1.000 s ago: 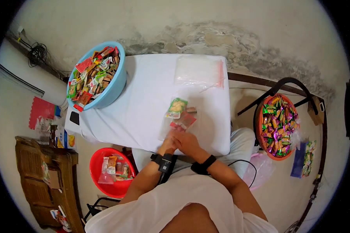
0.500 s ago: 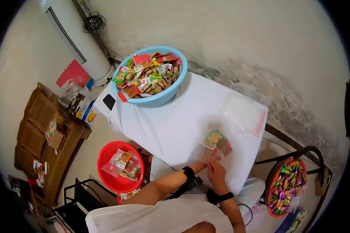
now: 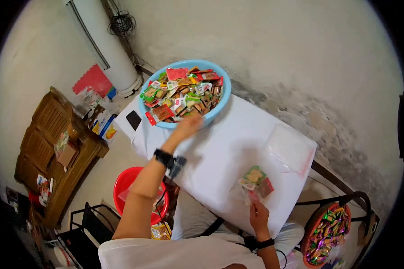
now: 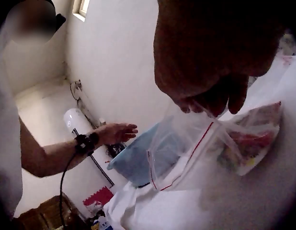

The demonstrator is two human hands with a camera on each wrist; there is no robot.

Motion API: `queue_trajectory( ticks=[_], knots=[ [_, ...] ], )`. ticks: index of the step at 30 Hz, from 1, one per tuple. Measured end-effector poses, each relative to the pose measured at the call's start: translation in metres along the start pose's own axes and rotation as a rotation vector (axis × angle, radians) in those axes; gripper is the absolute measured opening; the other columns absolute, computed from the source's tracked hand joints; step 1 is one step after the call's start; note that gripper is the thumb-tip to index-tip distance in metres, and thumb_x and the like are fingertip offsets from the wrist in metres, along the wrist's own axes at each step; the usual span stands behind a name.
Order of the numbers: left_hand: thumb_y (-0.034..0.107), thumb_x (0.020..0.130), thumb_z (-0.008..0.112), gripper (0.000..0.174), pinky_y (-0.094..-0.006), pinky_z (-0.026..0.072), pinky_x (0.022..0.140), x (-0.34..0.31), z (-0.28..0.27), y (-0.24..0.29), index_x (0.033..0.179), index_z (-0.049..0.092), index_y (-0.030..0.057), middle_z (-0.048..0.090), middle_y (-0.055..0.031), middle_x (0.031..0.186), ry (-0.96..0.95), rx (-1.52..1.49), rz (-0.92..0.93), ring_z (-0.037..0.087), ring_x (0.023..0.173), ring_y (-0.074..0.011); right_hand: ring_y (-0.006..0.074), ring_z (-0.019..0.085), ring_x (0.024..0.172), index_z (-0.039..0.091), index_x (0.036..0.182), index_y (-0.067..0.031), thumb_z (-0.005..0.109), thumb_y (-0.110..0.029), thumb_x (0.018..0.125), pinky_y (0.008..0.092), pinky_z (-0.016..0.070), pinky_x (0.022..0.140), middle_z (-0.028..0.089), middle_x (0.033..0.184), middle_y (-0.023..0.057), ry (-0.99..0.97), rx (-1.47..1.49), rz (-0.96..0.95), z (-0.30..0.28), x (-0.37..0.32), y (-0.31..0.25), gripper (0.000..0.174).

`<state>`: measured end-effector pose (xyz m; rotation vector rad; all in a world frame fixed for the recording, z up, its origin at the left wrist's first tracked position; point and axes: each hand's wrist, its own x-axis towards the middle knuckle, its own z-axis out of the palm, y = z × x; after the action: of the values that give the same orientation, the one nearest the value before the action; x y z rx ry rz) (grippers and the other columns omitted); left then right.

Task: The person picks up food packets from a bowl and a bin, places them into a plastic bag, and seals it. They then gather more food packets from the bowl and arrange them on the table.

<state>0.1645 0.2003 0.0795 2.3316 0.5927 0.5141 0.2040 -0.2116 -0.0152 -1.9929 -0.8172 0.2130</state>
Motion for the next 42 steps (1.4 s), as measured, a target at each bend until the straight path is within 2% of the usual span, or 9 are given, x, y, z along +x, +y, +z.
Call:
queue_trajectory(
  ticks=[3, 6, 12, 20, 25, 32, 34, 36, 42],
  knots=[
    [0.015, 0.077, 0.059, 0.041, -0.04, 0.0396, 0.091, 0.067, -0.018, -0.061, 0.116, 0.052, 0.0044, 0.052, -0.0193, 0.119, 0.38, 0.335, 0.079, 0.049, 0.107, -0.0349, 0.0279, 0.06, 0.065, 0.061, 0.093, -0.0021, 0.055, -0.005, 0.082, 0.03, 0.0475, 0.059, 0.062, 0.078, 0.0155, 0.053, 0.009, -0.11, 0.003, 0.004, -0.001, 0.013],
    [0.02, 0.074, 0.063, 0.049, -0.0539, 0.0324, 0.092, 0.093, -0.009, -0.091, 0.121, 0.05, 0.0115, 0.051, -0.0179, 0.12, 0.361, 0.64, 0.012, 0.047, 0.112, -0.0314, 0.0298, 0.059, 0.063, 0.062, 0.092, -0.0029, 0.056, -0.006, 0.081, 0.0307, 0.0473, 0.057, 0.061, 0.077, 0.0163, 0.077, -0.046, -0.191, 0.001, 0.008, -0.007, 0.013],
    [0.018, 0.072, 0.06, 0.03, -0.0517, 0.0346, 0.087, 0.092, -0.023, -0.057, 0.102, 0.064, 0.0192, 0.063, -0.0088, 0.097, 0.04, 0.952, -0.169, 0.058, 0.094, -0.0252, 0.0316, 0.062, 0.074, 0.063, 0.095, -0.0076, 0.056, -0.007, 0.081, 0.0365, 0.0496, 0.064, 0.064, 0.088, 0.0143, -0.059, -0.15, 0.035, -0.007, 0.008, -0.01, 0.016],
    [0.019, 0.074, 0.06, 0.017, -0.0388, 0.0436, 0.069, 0.076, -0.064, -0.046, 0.083, 0.064, 0.0045, 0.063, -0.0147, 0.084, 0.406, 0.311, -0.15, 0.058, 0.078, -0.0342, 0.0305, 0.063, 0.082, 0.059, 0.109, -0.0086, 0.057, -0.005, 0.081, 0.0343, 0.0498, 0.069, 0.061, 0.104, 0.0149, -0.034, 0.043, 0.063, 0.0, 0.009, -0.001, 0.028],
    [0.015, 0.083, 0.057, 0.017, -0.0274, 0.0425, 0.062, 0.063, -0.082, -0.043, 0.094, 0.061, 0.003, 0.06, -0.0033, 0.075, 0.454, -0.104, -0.105, 0.054, 0.067, -0.0116, 0.0301, 0.063, 0.087, 0.059, 0.108, -0.0073, 0.058, -0.006, 0.081, 0.034, 0.0502, 0.072, 0.06, 0.107, 0.0162, -0.011, 0.025, 0.023, -0.004, 0.008, -0.011, 0.027],
    [0.02, 0.085, 0.057, 0.018, -0.0209, 0.0378, 0.049, -0.053, -0.033, 0.04, 0.094, 0.06, 0.0048, 0.058, 0.0035, 0.077, -0.026, -0.737, -0.283, 0.048, 0.059, -0.0059, 0.0285, 0.062, 0.09, 0.061, 0.102, -0.006, 0.057, -0.011, 0.082, 0.0327, 0.0504, 0.073, 0.063, 0.099, 0.0153, 0.048, 0.116, 0.139, 0.002, 0.012, -0.014, 0.02],
    [0.018, 0.085, 0.058, 0.016, -0.0194, 0.0393, 0.05, -0.107, -0.01, 0.052, 0.094, 0.06, 0.0052, 0.058, 0.004, 0.078, -0.247, -0.32, -0.358, 0.05, 0.061, -0.0052, 0.0282, 0.062, 0.09, 0.062, 0.101, -0.0064, 0.058, -0.011, 0.082, 0.0326, 0.0504, 0.072, 0.063, 0.098, 0.0148, 0.053, 0.1, 0.181, 0.002, 0.011, -0.017, 0.02],
    [0.014, 0.085, 0.058, 0.014, -0.0184, 0.0411, 0.055, -0.162, 0.032, 0.05, 0.095, 0.06, 0.0052, 0.06, 0.0032, 0.08, -0.387, -0.807, -0.406, 0.053, 0.065, -0.0052, 0.0273, 0.062, 0.088, 0.062, 0.1, -0.0065, 0.058, -0.012, 0.082, 0.0341, 0.0498, 0.073, 0.063, 0.098, 0.0133, 0.114, 0.14, 0.076, 0.011, 0.01, -0.009, 0.02],
    [0.007, 0.088, 0.052, 0.014, -0.019, 0.0423, 0.062, -0.238, 0.096, 0.066, 0.099, 0.059, 0.0042, 0.061, 0.0012, 0.085, -0.567, -0.972, -0.586, 0.054, 0.073, -0.0046, 0.026, 0.062, 0.069, 0.063, 0.097, -0.0069, 0.059, -0.013, 0.081, 0.0334, 0.0488, 0.06, 0.064, 0.084, 0.0112, 0.178, -0.03, -0.168, 0.014, 0.003, -0.013, 0.017]
  ],
)
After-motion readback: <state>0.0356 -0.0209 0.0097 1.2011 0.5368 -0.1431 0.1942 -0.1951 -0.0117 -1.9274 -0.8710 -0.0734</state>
